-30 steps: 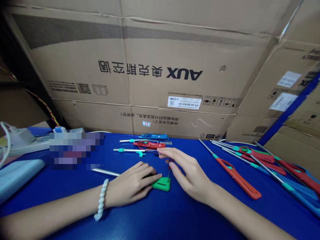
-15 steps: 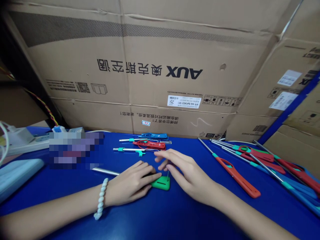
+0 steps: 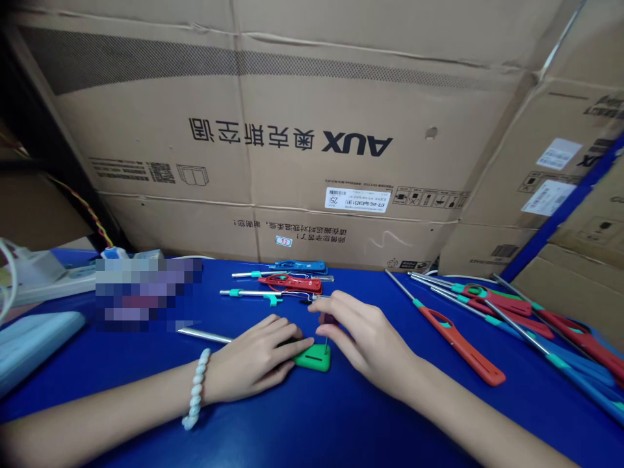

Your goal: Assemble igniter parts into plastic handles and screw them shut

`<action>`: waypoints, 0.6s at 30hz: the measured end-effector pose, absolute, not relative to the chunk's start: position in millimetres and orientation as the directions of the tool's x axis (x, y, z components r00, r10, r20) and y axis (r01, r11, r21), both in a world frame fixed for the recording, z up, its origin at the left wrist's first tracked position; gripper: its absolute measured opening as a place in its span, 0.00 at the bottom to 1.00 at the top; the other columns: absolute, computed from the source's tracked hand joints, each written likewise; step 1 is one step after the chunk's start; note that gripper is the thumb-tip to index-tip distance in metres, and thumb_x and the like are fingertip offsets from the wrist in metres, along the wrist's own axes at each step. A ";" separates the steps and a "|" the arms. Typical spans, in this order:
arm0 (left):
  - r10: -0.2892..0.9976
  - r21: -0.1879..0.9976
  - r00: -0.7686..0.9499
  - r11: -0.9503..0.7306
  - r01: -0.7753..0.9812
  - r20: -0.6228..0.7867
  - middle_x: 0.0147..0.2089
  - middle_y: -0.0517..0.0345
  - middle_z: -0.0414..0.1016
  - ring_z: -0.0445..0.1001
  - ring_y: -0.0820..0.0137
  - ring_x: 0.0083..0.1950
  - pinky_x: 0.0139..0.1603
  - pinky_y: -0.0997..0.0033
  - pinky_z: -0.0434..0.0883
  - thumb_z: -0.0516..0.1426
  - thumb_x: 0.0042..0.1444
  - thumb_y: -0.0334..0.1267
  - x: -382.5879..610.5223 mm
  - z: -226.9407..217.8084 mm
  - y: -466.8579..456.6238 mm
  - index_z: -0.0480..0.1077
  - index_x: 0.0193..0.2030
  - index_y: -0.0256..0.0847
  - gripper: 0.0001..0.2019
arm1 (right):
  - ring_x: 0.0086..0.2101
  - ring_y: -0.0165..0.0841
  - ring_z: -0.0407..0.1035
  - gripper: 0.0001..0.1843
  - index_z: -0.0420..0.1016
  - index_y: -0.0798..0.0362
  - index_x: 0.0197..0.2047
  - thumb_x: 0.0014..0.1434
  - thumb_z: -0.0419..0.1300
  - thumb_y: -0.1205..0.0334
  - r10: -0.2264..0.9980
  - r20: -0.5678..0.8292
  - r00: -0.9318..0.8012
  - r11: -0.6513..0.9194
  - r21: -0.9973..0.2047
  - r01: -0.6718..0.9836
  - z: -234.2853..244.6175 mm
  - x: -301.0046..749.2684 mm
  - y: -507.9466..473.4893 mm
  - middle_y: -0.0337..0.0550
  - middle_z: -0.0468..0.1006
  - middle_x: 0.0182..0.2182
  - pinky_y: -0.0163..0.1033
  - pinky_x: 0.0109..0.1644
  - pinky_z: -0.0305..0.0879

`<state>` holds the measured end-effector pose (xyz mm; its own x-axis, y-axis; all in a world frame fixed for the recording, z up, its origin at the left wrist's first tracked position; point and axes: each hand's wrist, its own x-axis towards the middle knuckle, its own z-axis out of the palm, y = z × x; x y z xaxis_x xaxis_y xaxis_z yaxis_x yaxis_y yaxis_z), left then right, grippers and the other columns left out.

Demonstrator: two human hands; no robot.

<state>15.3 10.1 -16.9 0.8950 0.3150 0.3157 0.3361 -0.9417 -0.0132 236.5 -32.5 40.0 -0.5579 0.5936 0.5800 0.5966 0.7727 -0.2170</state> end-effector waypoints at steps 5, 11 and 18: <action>0.324 -0.004 0.902 -0.941 0.340 0.286 0.43 0.51 0.67 0.64 0.64 0.42 0.44 0.65 0.62 0.48 0.62 0.33 15.4 -16.8 10.2 0.60 0.59 0.38 0.18 | 0.41 0.38 0.71 0.17 0.62 0.57 0.56 0.66 0.48 0.63 0.588 0.592 -0.551 0.719 -0.071 0.692 42.5 237.6 -32.1 0.51 0.75 0.40 0.42 0.45 0.70; 0.324 0.003 0.901 -0.941 0.338 0.289 0.44 0.51 0.67 0.64 0.64 0.43 0.44 0.64 0.62 0.48 0.62 0.33 16.0 -17.2 10.1 0.60 0.59 0.38 0.19 | 0.38 0.32 0.72 0.14 0.66 0.52 0.53 0.66 0.47 0.66 0.660 0.488 -0.572 0.723 -0.202 0.661 49.4 243.0 -32.0 0.46 0.76 0.39 0.36 0.42 0.70; 0.320 0.001 0.892 -0.941 0.337 0.318 0.43 0.52 0.67 0.64 0.65 0.41 0.44 0.66 0.62 0.49 0.61 0.33 15.7 -16.1 9.9 0.61 0.58 0.39 0.18 | 0.50 0.36 0.67 0.19 0.58 0.54 0.59 0.66 0.45 0.67 0.654 0.447 -0.611 0.722 -0.127 0.680 53.8 239.8 -38.4 0.51 0.70 0.51 0.41 0.51 0.68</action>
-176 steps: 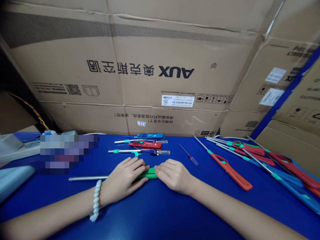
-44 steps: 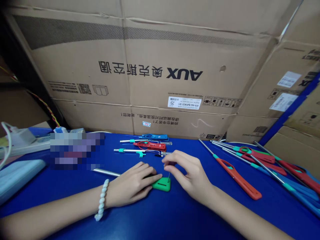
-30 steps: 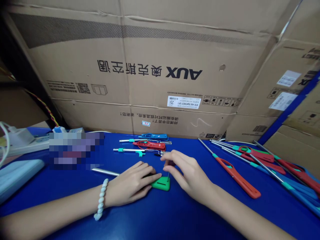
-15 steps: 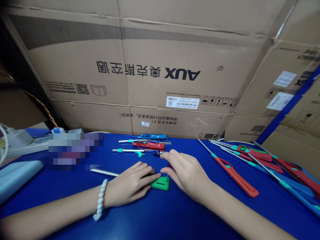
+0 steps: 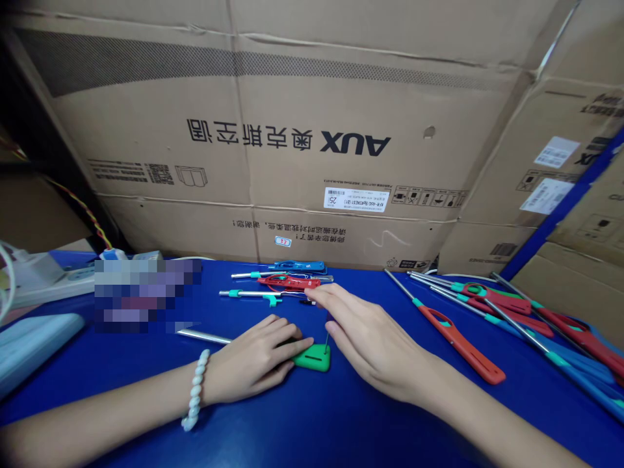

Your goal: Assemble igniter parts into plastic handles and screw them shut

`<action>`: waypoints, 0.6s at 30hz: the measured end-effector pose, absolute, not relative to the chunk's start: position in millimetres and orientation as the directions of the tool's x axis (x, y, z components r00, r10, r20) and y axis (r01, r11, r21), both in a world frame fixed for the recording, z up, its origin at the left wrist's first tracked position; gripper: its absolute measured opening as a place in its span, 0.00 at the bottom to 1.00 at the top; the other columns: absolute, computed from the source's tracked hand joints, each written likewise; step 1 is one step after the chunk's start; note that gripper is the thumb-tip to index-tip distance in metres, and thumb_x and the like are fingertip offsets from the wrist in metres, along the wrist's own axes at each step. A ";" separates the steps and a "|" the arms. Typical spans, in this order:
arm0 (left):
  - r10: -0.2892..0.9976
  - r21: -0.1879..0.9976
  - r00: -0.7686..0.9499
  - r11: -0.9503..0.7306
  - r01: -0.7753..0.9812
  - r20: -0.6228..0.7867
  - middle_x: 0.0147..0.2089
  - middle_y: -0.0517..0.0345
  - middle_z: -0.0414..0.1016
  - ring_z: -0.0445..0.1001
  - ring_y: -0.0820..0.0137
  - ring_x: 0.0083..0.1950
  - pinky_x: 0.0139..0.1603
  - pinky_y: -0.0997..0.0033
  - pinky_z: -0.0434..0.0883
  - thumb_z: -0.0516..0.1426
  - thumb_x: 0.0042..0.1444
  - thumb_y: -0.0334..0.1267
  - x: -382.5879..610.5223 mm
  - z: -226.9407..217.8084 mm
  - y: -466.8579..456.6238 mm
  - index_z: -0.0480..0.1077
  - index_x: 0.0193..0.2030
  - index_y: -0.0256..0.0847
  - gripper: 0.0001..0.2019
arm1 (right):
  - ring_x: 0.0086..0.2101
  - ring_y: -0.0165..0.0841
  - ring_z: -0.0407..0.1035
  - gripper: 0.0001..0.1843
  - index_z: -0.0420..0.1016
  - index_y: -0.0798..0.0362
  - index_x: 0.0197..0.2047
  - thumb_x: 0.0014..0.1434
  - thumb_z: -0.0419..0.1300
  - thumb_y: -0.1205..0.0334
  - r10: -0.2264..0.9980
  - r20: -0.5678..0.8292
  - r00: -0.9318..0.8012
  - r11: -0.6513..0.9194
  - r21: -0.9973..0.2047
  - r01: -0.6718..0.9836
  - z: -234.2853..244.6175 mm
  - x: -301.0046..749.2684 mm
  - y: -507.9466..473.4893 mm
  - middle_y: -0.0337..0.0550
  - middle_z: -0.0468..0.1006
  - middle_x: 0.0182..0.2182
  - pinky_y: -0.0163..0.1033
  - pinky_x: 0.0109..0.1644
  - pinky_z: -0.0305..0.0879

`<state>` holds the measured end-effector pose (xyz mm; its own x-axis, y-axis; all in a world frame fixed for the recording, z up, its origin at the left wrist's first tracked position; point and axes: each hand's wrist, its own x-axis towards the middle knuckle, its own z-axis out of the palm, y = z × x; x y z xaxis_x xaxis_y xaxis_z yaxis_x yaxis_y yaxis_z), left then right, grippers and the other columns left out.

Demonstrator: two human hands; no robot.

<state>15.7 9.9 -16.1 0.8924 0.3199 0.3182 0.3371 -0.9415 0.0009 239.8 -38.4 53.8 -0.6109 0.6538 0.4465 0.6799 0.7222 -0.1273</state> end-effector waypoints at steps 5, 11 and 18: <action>0.326 -0.004 0.893 -0.939 0.344 0.310 0.43 0.52 0.67 0.64 0.64 0.42 0.44 0.65 0.62 0.49 0.61 0.33 15.8 -15.9 9.3 0.61 0.58 0.39 0.18 | 0.40 0.33 0.72 0.14 0.63 0.52 0.54 0.66 0.47 0.67 0.651 0.475 -0.592 0.735 -0.200 0.648 49.2 239.3 -35.9 0.46 0.75 0.41 0.37 0.43 0.71; 0.332 0.002 0.897 -0.938 0.347 0.291 0.44 0.51 0.67 0.64 0.64 0.42 0.45 0.64 0.62 0.48 0.62 0.33 16.0 -16.5 9.5 0.60 0.59 0.38 0.18 | 0.47 0.39 0.70 0.17 0.62 0.55 0.57 0.65 0.48 0.64 0.616 0.535 -0.578 0.706 -0.049 0.707 47.6 242.3 -33.7 0.52 0.74 0.46 0.44 0.49 0.69; 0.333 -0.001 0.903 -0.938 0.346 0.271 0.44 0.51 0.67 0.63 0.64 0.42 0.44 0.64 0.62 0.48 0.62 0.33 15.7 -16.3 9.5 0.60 0.59 0.38 0.19 | 0.38 0.34 0.71 0.10 0.68 0.53 0.47 0.65 0.49 0.67 0.627 0.531 -0.570 0.751 -0.221 0.622 47.2 241.7 -32.7 0.47 0.75 0.38 0.38 0.43 0.70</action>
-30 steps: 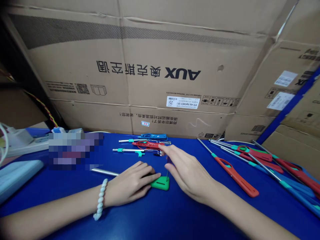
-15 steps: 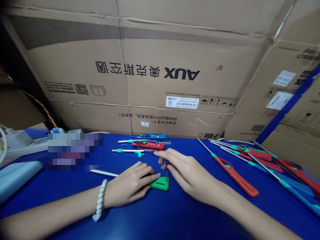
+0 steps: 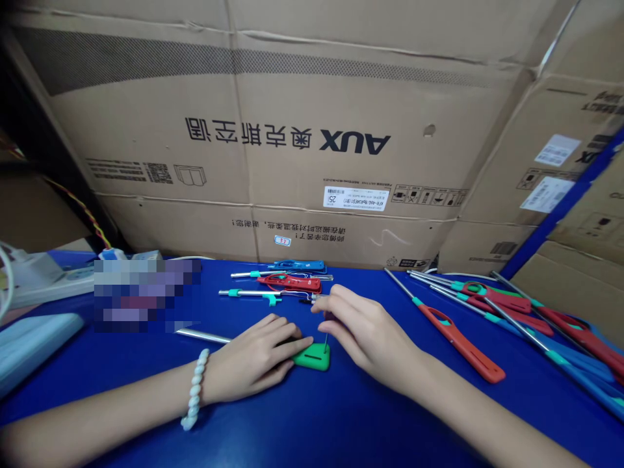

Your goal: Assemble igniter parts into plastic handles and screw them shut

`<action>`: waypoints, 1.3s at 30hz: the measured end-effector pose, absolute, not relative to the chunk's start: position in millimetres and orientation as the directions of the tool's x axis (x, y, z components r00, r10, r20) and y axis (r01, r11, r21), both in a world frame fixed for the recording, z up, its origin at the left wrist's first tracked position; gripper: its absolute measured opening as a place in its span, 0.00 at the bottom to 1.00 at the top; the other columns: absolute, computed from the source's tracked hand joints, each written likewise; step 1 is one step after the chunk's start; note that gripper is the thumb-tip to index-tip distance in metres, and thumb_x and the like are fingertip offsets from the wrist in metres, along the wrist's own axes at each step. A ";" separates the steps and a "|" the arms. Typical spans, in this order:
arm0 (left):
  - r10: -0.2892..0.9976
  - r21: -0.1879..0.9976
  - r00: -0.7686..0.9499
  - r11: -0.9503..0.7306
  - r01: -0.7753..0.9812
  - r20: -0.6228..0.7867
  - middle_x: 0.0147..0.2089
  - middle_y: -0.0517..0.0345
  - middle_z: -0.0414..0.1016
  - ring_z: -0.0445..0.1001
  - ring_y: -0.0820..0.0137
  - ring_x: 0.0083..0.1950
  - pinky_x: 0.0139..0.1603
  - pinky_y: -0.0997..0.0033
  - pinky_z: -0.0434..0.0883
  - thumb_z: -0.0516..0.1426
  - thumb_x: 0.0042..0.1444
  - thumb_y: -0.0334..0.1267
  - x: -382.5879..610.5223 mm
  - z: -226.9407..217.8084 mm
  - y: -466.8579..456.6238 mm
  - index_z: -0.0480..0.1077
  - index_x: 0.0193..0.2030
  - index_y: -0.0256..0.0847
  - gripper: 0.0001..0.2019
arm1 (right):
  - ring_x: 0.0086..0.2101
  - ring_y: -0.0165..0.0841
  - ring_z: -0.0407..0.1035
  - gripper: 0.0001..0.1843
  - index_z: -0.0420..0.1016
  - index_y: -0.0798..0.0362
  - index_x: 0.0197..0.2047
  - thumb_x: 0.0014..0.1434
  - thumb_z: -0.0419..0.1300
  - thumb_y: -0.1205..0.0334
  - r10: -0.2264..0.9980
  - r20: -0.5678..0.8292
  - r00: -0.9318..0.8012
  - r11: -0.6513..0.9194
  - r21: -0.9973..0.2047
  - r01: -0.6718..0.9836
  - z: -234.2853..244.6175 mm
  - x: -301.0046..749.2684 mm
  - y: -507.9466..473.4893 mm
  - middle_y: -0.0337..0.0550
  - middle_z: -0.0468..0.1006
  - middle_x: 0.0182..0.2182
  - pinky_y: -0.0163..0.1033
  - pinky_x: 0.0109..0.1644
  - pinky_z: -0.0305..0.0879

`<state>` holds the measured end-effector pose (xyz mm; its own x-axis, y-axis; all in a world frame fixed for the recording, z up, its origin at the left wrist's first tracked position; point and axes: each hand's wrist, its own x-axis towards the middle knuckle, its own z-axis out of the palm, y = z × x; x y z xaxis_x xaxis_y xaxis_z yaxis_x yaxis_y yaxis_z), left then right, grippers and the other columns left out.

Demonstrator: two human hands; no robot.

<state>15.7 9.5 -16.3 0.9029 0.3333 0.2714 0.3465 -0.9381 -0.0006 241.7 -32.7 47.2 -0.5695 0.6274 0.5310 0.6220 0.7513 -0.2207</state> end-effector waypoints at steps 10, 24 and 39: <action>0.328 -0.005 0.901 -0.939 0.343 0.283 0.44 0.51 0.67 0.64 0.64 0.42 0.44 0.64 0.62 0.48 0.62 0.33 16.2 -17.0 10.1 0.60 0.59 0.38 0.18 | 0.40 0.31 0.71 0.16 0.65 0.50 0.54 0.65 0.47 0.69 0.687 0.413 -0.598 0.726 -0.373 0.578 58.8 243.5 -36.3 0.44 0.75 0.39 0.37 0.45 0.68; 0.325 -0.024 0.900 -0.938 0.347 0.292 0.43 0.51 0.67 0.64 0.64 0.41 0.43 0.65 0.62 0.48 0.62 0.33 16.1 -15.5 9.3 0.61 0.59 0.38 0.18 | 0.41 0.32 0.71 0.12 0.70 0.52 0.48 0.64 0.50 0.69 0.657 0.510 -0.555 0.752 -0.393 0.530 51.4 239.2 -33.3 0.45 0.76 0.39 0.37 0.46 0.69; 0.321 -0.031 0.900 -0.938 0.345 0.295 0.42 0.51 0.67 0.64 0.64 0.41 0.43 0.65 0.62 0.48 0.62 0.33 15.9 -16.1 9.4 0.60 0.59 0.38 0.18 | 0.27 0.29 0.67 0.05 0.69 0.54 0.40 0.61 0.58 0.62 0.573 0.676 -0.463 0.764 -0.235 0.602 35.6 236.3 -30.1 0.41 0.71 0.29 0.33 0.31 0.66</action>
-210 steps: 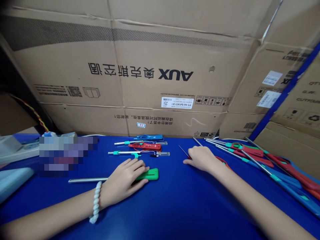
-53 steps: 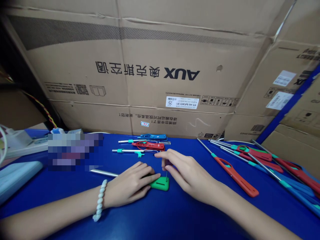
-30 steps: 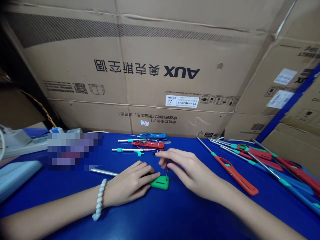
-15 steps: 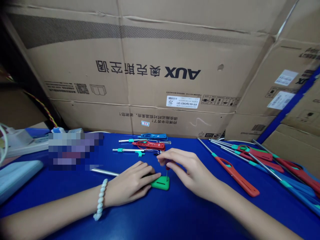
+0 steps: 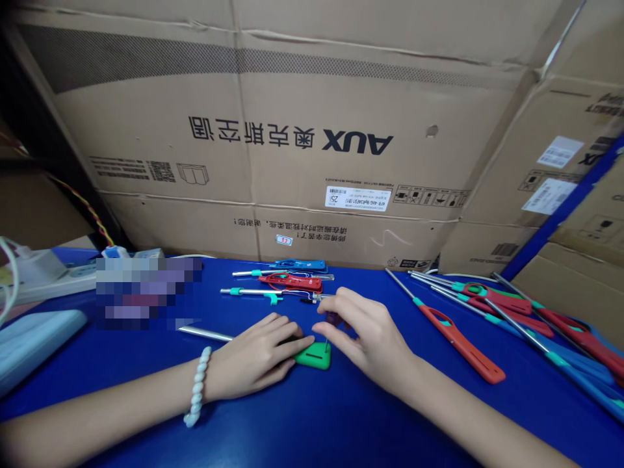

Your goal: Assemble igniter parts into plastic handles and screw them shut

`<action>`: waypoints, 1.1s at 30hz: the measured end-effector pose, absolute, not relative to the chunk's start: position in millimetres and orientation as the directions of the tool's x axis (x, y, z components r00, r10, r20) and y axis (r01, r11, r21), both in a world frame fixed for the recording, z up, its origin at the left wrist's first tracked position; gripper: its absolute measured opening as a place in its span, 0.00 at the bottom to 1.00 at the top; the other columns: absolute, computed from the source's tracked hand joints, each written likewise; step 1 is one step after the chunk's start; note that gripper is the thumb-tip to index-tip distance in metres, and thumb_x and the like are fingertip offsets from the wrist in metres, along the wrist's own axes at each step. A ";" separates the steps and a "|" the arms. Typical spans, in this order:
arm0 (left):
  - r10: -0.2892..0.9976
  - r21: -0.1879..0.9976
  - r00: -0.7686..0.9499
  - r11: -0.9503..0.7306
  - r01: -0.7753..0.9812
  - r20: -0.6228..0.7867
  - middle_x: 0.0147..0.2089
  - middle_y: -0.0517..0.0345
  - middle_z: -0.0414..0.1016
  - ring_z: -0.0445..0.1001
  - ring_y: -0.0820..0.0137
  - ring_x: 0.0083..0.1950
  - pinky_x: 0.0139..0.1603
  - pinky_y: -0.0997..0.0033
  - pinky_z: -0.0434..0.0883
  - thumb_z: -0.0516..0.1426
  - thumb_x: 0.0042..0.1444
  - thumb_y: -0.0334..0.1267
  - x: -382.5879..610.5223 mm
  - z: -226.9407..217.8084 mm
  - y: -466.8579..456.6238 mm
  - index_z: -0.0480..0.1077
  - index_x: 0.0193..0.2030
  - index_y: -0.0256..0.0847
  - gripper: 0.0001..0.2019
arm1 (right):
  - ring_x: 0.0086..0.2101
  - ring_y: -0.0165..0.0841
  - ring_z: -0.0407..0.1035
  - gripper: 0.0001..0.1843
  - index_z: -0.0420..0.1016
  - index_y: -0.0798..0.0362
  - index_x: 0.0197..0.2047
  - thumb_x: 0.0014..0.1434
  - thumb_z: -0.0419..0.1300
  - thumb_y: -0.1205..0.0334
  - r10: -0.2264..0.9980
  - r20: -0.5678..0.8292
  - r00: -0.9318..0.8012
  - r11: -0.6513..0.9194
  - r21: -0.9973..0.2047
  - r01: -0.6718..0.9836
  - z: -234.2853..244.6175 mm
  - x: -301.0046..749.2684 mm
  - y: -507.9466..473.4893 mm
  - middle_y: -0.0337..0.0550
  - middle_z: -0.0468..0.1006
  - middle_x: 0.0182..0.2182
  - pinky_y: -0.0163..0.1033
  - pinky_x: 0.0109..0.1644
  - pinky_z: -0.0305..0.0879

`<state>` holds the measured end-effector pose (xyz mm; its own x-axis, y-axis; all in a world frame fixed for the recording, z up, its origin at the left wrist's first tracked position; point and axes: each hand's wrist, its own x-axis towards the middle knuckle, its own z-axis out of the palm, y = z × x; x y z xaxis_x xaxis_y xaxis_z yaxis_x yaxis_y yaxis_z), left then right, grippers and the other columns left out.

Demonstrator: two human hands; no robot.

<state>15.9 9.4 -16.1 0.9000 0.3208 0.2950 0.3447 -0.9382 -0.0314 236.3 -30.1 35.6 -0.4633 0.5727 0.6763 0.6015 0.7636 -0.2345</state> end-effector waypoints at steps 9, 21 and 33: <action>0.327 -0.018 0.902 -0.938 0.346 0.282 0.44 0.50 0.67 0.64 0.63 0.42 0.44 0.64 0.62 0.48 0.62 0.33 15.7 -16.0 9.2 0.60 0.59 0.38 0.18 | 0.35 0.32 0.70 0.10 0.67 0.53 0.48 0.63 0.54 0.65 0.605 0.664 -0.438 0.740 -0.267 0.617 34.3 237.3 -27.0 0.44 0.73 0.35 0.36 0.40 0.68; 0.326 -0.009 0.902 -0.940 0.342 0.284 0.42 0.51 0.67 0.64 0.64 0.41 0.43 0.64 0.63 0.47 0.63 0.33 15.3 -16.5 10.1 0.60 0.58 0.38 0.17 | 0.29 0.29 0.67 0.04 0.68 0.54 0.36 0.60 0.59 0.62 0.679 0.547 -0.489 0.727 -0.411 0.550 46.1 238.3 -31.1 0.41 0.73 0.29 0.33 0.34 0.65; 0.321 0.014 0.895 -0.943 0.333 0.308 0.43 0.51 0.68 0.66 0.63 0.42 0.45 0.63 0.63 0.48 0.62 0.32 15.8 -15.1 9.3 0.60 0.57 0.37 0.16 | 0.24 0.26 0.61 0.09 0.63 0.53 0.32 0.58 0.61 0.61 0.720 0.592 -0.362 0.666 -0.443 0.600 31.9 230.2 -34.6 0.36 0.66 0.26 0.30 0.27 0.60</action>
